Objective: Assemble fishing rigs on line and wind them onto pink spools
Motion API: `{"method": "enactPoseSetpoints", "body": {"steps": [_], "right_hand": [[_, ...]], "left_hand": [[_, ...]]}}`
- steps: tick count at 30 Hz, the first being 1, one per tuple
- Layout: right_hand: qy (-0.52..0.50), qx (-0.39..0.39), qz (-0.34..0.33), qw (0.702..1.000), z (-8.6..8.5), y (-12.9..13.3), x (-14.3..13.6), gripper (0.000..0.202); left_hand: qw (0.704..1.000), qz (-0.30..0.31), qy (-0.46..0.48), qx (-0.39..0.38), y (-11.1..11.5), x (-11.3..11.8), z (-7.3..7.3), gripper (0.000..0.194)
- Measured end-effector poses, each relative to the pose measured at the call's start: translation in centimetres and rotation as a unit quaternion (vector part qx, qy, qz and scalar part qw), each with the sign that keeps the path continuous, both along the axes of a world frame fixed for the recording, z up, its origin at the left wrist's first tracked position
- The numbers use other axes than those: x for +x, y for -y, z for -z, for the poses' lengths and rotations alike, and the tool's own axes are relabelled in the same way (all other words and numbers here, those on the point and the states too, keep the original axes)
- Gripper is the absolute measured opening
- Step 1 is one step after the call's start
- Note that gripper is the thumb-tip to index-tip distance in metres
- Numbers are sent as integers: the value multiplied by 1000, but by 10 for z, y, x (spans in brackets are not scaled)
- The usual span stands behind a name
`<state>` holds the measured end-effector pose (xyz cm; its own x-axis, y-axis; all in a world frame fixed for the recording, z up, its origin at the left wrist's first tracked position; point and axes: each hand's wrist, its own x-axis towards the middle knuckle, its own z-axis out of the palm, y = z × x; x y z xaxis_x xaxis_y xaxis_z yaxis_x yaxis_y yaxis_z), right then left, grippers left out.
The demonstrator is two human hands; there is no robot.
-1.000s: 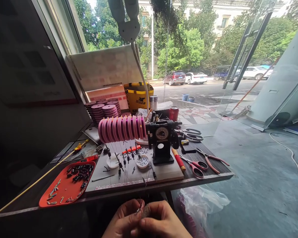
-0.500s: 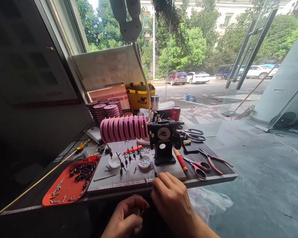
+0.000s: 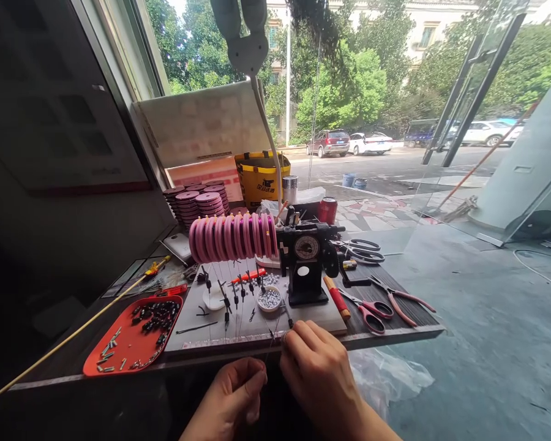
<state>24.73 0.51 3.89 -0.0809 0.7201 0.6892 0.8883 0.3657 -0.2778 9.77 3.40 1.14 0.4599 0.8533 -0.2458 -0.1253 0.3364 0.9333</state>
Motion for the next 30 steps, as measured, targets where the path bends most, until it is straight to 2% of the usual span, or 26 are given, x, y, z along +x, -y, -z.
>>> {"method": "enactPoseSetpoints", "body": {"steps": [3, 5, 8, 10, 12, 16, 19, 21, 23, 25, 26, 27, 28, 30], "right_hand": [[-2, -12, -2, 1000, 2, 0, 1, 20], [-9, -43, -16, 999, 7, -1, -1, 19], [-1, -96, -68, 993, 17, -5, -15, 14], [17, -78, -100, 992, 24, -12, -36, 11], [35, -27, -115, 992, 31, -25, -64, 11], [64, -11, -104, 992, 35, -61, -116, 15], [69, -2, -129, 989, 36, -73, -129, 9], [86, 19, -193, 977, 37, -64, -123, 16], [74, 55, -273, 958, 38, -45, -110, 24], [-47, 74, -303, 949, 38, -22, -94, 27], [-165, 38, -290, 942, 38, -13, -87, 26], [-284, -28, -271, 920, 39, -5, -80, 23], [-393, -93, -244, 881, 41, 0, -74, 18], [-558, -186, -187, 787, 49, 5, -67, 16]], "left_hand": [[996, 17, 39, -72, -1, -2, -3, 34], [996, 1, 49, -71, -4, -9, -9, 32], [1000, -19, -1, 8, -7, -32, -27, 26], [996, -11, -61, 60, -6, -49, -43, 21], [988, 4, -114, 100, -3, -63, -60, 18], [972, 33, -176, 154, -3, -72, -90, 15], [975, 28, -155, 154, -16, -75, -100, 15], [984, -1, -117, 134, -27, -79, -97, 14], [996, -28, -50, 66, -33, -83, -85, 12], [997, -42, 60, -40, -32, -82, -67, 6], [987, -45, 123, -93, -28, -79, -57, 5], [974, -43, 181, -131, -23, -75, -47, 6], [959, -40, 233, -156, -16, -69, -38, 6], [932, -31, 314, -177, -3, -57, -23, 10]]}}
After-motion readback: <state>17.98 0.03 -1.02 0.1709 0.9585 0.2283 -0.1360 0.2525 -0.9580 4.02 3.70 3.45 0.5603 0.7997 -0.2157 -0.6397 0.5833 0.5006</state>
